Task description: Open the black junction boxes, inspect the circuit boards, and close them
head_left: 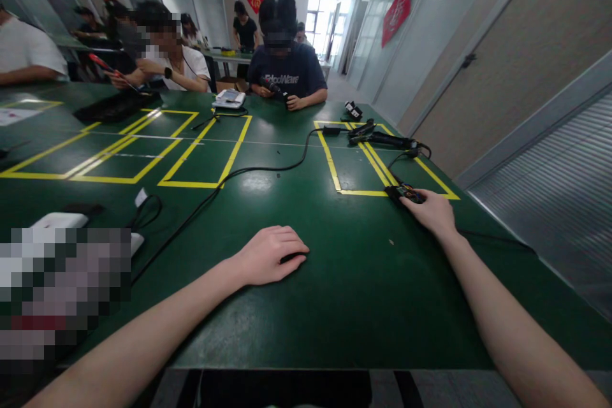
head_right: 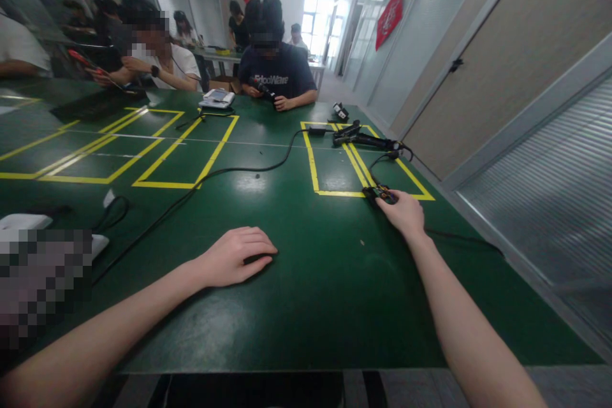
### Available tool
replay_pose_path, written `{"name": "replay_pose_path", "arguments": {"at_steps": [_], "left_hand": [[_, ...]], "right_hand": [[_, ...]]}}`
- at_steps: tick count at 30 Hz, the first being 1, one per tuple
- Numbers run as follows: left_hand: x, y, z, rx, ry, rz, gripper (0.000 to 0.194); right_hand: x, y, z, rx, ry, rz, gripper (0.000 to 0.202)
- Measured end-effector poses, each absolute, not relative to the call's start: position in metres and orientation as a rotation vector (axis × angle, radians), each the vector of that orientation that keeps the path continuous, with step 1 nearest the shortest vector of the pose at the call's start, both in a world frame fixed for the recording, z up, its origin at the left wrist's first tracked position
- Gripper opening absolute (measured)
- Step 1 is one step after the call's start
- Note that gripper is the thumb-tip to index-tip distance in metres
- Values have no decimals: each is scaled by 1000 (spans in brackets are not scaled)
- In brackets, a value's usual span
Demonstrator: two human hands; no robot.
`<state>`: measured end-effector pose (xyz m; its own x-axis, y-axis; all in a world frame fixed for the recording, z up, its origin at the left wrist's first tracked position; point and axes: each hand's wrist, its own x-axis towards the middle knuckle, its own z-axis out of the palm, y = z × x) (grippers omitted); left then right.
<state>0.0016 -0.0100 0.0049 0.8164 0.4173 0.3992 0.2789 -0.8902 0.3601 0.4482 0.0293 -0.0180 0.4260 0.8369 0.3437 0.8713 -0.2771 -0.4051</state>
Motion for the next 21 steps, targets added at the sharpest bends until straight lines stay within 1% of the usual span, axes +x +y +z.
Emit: {"name": "replay_pose_path", "arguments": {"at_steps": [2, 4, 7, 9, 11, 13, 17, 21], "left_hand": [[2, -10, 5, 2707, 530, 690, 22], [2, -11, 4, 2698, 535, 689, 22], [2, -11, 4, 2688, 546, 713, 23], [2, -11, 5, 2691, 558, 767, 27], [2, -11, 6, 2693, 581, 812, 33], [3, -12, 8, 2691, 608, 794, 34], [5, -15, 11, 2703, 650, 698, 30], [5, -16, 11, 2703, 697, 680, 38]], "right_hand": [[422, 29, -13, -2170, -1467, -7, 46], [391, 26, -9, -2031, -1624, 77, 42], [341, 13, -4, -1639, -1944, 231, 34], [310, -2, -1, -1375, -2156, 383, 30], [283, -17, 2, -1126, -2311, 493, 29], [264, -29, 3, -958, -2402, 564, 30], [254, -38, 4, -831, -2409, 568, 30], [259, -36, 6, -814, -2341, 571, 24]]}}
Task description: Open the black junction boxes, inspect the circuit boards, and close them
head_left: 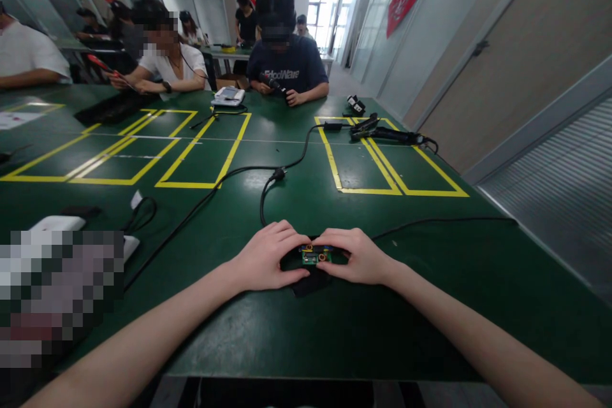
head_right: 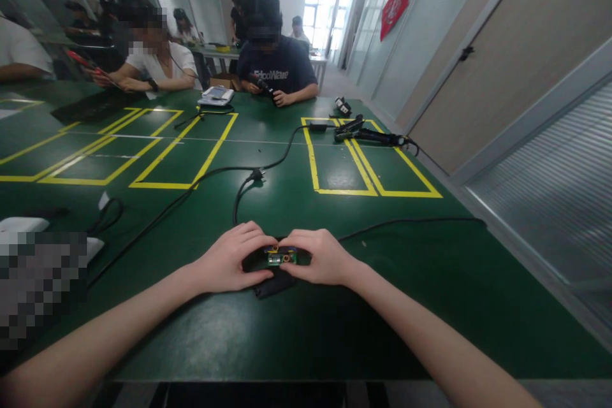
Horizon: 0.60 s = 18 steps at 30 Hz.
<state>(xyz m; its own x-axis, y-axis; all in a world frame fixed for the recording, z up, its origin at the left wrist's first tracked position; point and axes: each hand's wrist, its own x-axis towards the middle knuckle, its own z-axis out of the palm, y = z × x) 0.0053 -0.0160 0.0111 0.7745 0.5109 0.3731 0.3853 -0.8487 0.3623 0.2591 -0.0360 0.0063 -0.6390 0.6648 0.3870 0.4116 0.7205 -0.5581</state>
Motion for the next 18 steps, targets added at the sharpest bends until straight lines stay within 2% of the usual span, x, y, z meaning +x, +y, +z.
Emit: {"name": "replay_pose_path", "arguments": {"at_steps": [6, 15, 18], "left_hand": [[4, -14, 8, 2671, 754, 684, 41], [3, -10, 5, 2631, 693, 688, 63], [2, -6, 1, 2617, 678, 724, 65]], "right_hand": [[256, -38, 8, -768, -2331, 507, 22], [254, -37, 5, -918, -2388, 455, 22], [253, -37, 4, -941, -2377, 463, 19]]}}
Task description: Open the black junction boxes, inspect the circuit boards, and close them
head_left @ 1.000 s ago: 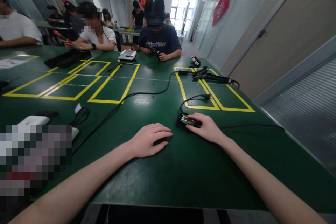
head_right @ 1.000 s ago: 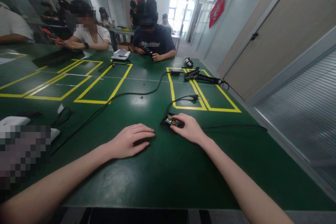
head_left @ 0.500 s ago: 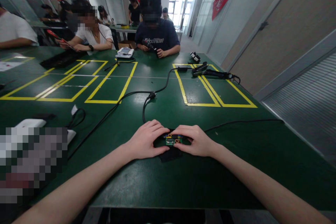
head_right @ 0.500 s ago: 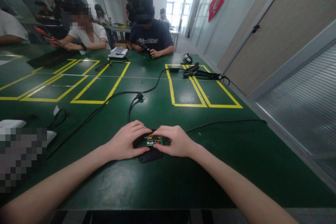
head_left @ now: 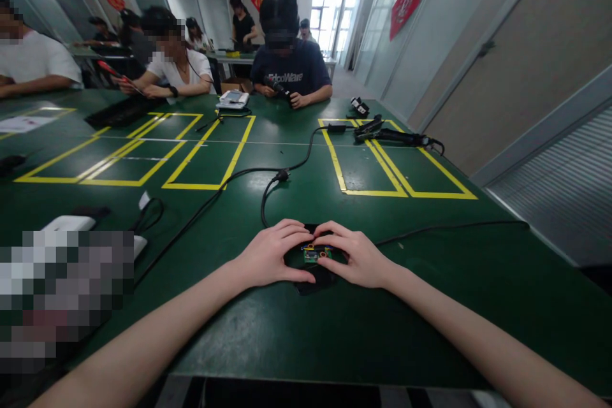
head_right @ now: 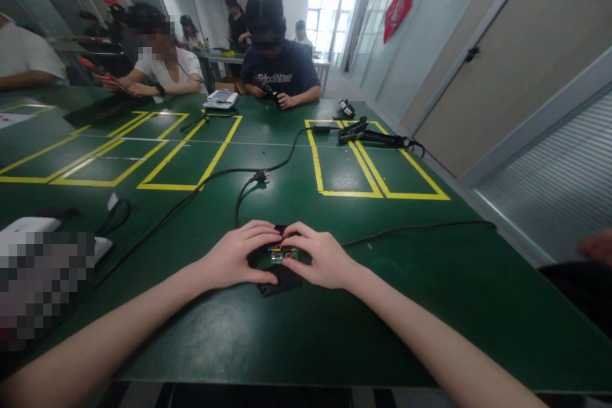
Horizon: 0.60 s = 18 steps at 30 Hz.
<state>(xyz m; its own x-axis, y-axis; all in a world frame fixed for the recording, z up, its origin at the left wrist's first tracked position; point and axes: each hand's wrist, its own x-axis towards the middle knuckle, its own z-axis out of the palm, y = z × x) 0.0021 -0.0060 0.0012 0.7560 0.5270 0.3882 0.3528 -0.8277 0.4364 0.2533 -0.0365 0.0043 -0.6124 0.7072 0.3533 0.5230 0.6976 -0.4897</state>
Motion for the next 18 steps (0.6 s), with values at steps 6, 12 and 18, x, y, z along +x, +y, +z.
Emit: {"name": "replay_pose_path", "arguments": {"at_steps": [6, 12, 18], "left_hand": [[1, -1, -6, 2651, 678, 789, 53], [1, -1, -5, 2677, 708, 757, 43], [3, -3, -4, 2723, 710, 766, 37]], "right_hand": [[253, -35, 1, -957, -2354, 423, 22], [253, -34, -2, -998, -2316, 418, 22], [252, -34, -1, -1025, -2323, 441, 41]]}}
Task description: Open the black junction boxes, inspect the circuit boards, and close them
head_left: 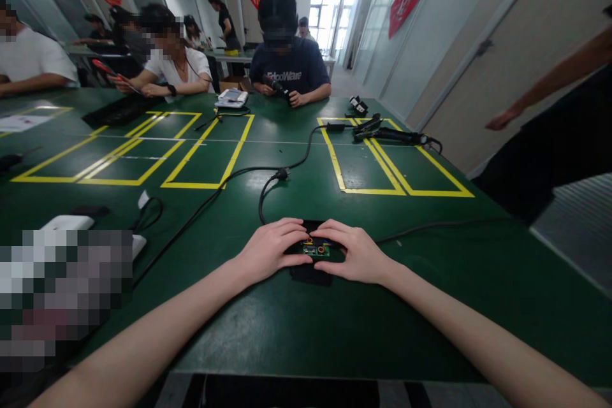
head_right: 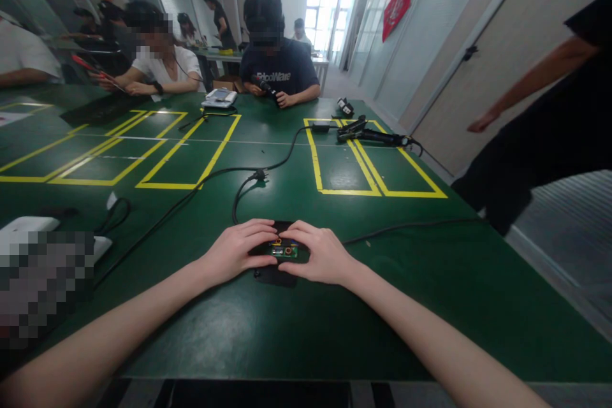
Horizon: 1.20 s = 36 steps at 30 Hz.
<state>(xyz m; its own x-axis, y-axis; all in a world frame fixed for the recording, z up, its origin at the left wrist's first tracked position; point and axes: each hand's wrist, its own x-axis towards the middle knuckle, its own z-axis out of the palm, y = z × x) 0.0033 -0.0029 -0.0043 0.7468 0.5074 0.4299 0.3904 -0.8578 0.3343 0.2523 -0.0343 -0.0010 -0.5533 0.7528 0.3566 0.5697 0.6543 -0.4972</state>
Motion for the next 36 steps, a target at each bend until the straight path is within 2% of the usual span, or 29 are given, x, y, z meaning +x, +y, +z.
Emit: {"name": "replay_pose_path", "arguments": {"at_steps": [10, 24, 30, 36], "left_hand": [[3, -6, 3, 2721, 849, 736, 21], [3, -6, 1, 2745, 1063, 515, 31], [4, -7, 0, 2777, 1142, 428, 32], [1, -4, 1, 2813, 1143, 457, 32]], "right_hand": [[252, -33, -2, -1115, -2288, 331, 30], [255, -29, -4, -1135, -2292, 224, 36], [253, -29, -1, -1186, -2274, 215, 32], [256, -29, 2, -1201, -2250, 263, 31]]}}
